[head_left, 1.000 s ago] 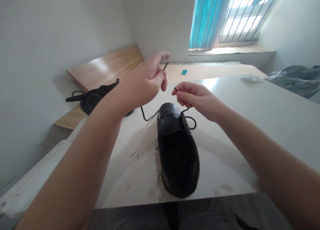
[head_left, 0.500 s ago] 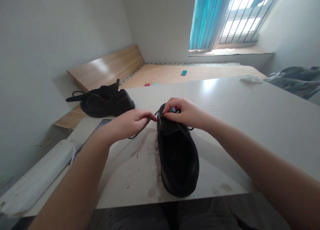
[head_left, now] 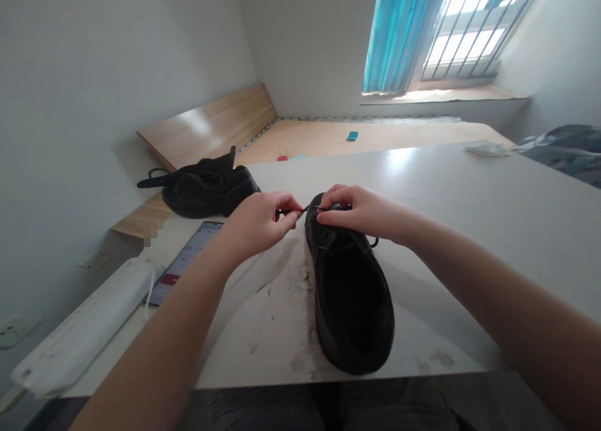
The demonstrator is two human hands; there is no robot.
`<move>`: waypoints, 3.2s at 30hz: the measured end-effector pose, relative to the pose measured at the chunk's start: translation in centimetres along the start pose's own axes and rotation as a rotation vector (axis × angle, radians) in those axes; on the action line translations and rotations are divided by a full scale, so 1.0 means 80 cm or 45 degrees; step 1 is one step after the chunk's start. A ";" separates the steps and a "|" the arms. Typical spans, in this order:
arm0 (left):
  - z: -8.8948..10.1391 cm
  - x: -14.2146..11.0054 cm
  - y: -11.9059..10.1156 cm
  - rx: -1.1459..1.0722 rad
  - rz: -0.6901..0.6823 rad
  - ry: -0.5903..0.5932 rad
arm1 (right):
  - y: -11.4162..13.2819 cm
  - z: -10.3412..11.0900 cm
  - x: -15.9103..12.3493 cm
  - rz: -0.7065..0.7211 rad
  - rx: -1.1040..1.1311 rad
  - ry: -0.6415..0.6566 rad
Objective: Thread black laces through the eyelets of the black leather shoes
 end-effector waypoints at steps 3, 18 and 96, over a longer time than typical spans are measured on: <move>0.002 0.000 0.002 0.155 -0.016 -0.014 | 0.000 0.002 -0.001 -0.029 -0.013 0.022; 0.006 -0.007 -0.004 -0.183 -0.047 -0.121 | -0.002 0.001 0.000 -0.007 -0.019 0.041; -0.009 -0.012 -0.023 0.010 -0.439 -0.846 | 0.020 -0.010 -0.018 0.428 0.489 -0.093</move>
Point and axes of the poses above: each hand's wrist, its own x-axis towards the middle knuckle, its own z-axis out of the back of the hand, y = z × x, the point moved 2 cm from there along x, towards the middle knuckle, and after that the axes turned 11 degrees about x, right-handed, at the moved point
